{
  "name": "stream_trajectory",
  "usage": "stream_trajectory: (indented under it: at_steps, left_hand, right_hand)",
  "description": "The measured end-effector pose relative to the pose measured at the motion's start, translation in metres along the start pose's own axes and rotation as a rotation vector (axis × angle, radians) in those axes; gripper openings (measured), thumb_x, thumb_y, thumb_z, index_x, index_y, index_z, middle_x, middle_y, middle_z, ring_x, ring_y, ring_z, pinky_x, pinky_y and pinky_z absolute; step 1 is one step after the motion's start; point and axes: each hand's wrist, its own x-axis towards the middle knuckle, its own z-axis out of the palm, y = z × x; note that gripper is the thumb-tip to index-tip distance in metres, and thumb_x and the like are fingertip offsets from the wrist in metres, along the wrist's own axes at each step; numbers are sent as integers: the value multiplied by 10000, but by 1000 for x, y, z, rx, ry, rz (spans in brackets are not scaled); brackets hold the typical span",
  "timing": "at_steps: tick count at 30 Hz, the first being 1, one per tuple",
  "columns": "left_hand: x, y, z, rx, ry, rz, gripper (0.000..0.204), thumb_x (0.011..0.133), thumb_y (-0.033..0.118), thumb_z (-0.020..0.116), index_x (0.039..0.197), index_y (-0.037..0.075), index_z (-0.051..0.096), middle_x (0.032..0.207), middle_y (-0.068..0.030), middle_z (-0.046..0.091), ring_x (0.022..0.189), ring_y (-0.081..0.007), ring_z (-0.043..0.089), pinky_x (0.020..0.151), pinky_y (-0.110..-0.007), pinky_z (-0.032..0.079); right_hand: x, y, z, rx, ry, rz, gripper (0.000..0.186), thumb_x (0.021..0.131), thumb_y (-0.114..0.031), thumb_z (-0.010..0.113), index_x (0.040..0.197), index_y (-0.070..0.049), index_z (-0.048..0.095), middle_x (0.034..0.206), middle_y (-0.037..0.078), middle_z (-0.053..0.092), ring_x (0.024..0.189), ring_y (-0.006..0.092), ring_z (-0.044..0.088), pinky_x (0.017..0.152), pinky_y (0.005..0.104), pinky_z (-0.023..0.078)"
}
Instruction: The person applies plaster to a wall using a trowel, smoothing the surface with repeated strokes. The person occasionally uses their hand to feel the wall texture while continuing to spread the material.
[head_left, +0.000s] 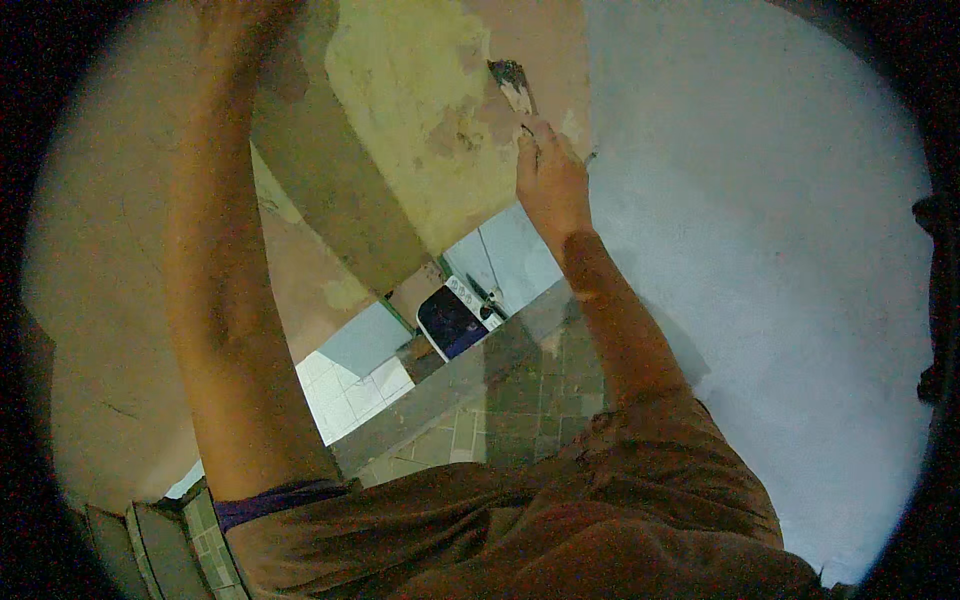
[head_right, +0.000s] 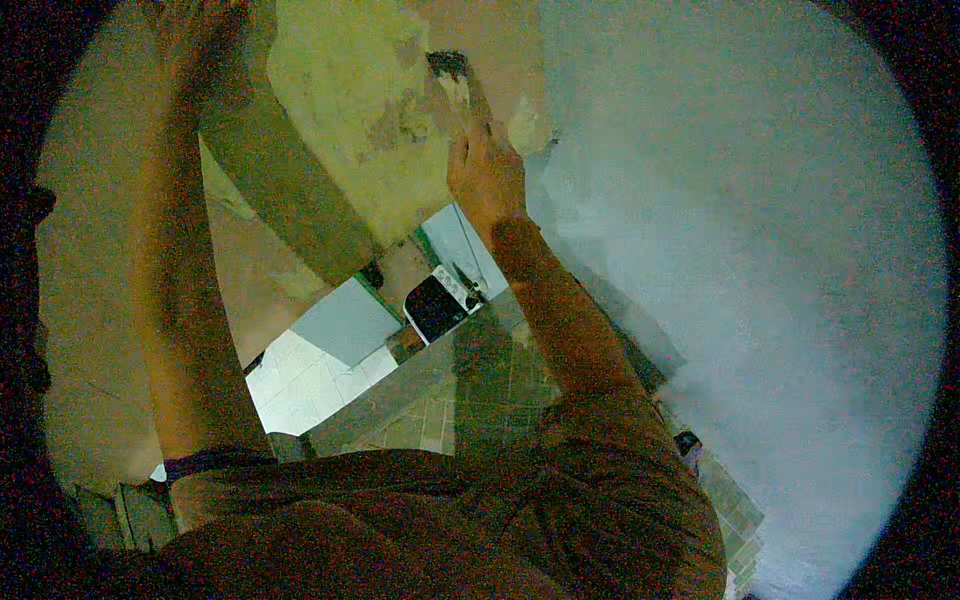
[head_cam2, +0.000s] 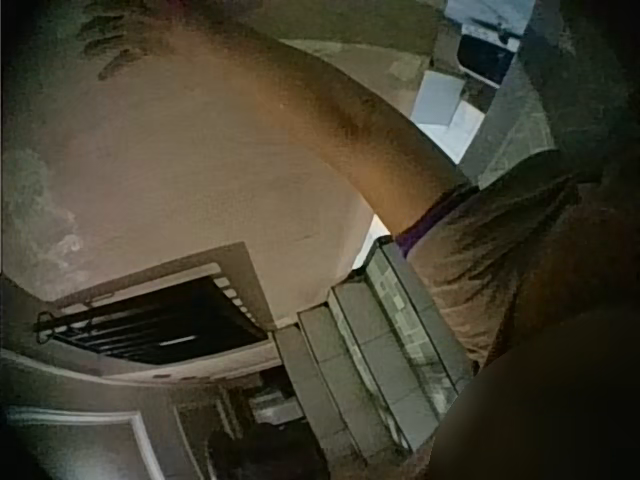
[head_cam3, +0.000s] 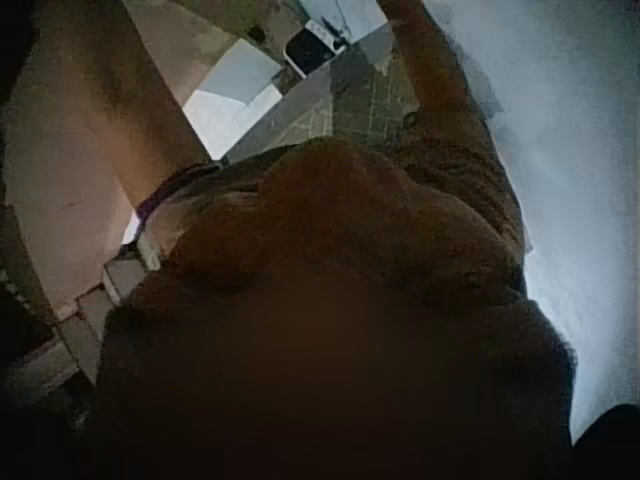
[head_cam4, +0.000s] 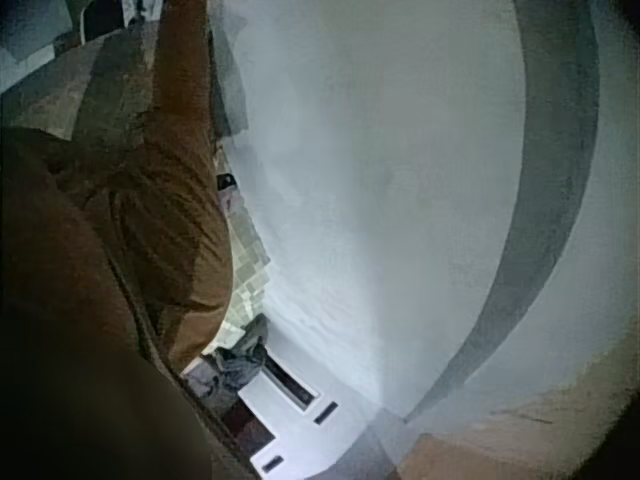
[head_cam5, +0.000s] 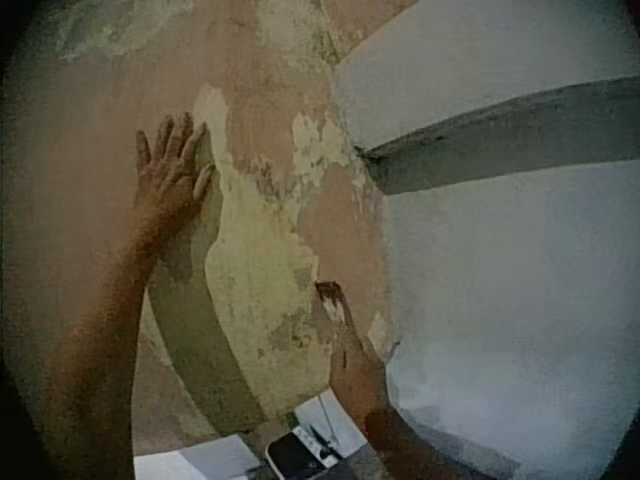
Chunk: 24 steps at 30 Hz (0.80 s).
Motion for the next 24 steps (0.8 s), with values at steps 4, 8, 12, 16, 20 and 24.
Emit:
stream_trajectory:
  at_steps: [4, 8, 12, 16, 20, 24]
  left_hand:
    - [1, -2, 1, 0, -12, 1, 647, 1023, 399, 461, 1582, 121, 291, 1665, -133, 216, 1551, -322, 125, 1239, -576, -14]
    - [1, -1, 1, 59, 4, 0, 645, 1026, 413, 445, 1582, 122, 293, 1664, -129, 220, 1551, -321, 127, 1239, -574, -14]
    - [-2, 0, 0, 18, -9, 3, 652, 1024, 412, 444, 1587, 128, 281, 1670, -121, 209, 1553, -316, 122, 1241, -570, -18]
    - [-2, 3, -2, 41, -56, -30, 651, 1025, 406, 438, 1594, 137, 268, 1675, -112, 195, 1557, -304, 111, 1242, -565, -20]
    - [-2, 4, -3, 24, -49, -14, 649, 1027, 409, 432, 1595, 141, 266, 1676, -107, 195, 1558, -299, 107, 1243, -564, -21]
    - [-3, 4, -3, 54, -44, -18, 647, 1027, 413, 428, 1593, 142, 271, 1673, -108, 204, 1557, -300, 111, 1242, -567, -17]
  right_hand:
    - [0, -7, -5, -50, -70, 64, 289, 1003, -167, 505, 1272, -112, 595, 1057, 243, 657, 968, 458, 625, 848, 513, 509]
    - [8, -8, -8, -53, -71, 72, 288, 1001, -168, 512, 1270, -103, 595, 1076, 254, 658, 986, 453, 627, 854, 507, 507]
    - [16, -6, -4, -27, 21, -9, 269, 1000, -165, 514, 1241, -94, 612, 1034, 259, 667, 965, 453, 634, 834, 508, 508]
    - [20, -5, -3, -57, 22, -16, 244, 995, -161, 523, 1202, -83, 625, 971, 255, 676, 909, 452, 646, 794, 504, 513]
    - [29, -4, -6, -79, -4, -6, 250, 989, -165, 527, 1205, -82, 621, 976, 255, 669, 921, 449, 644, 796, 508, 512]
    - [29, -4, -5, -47, 32, -44, 257, 986, -175, 524, 1199, -74, 627, 963, 246, 669, 909, 453, 638, 787, 513, 509]
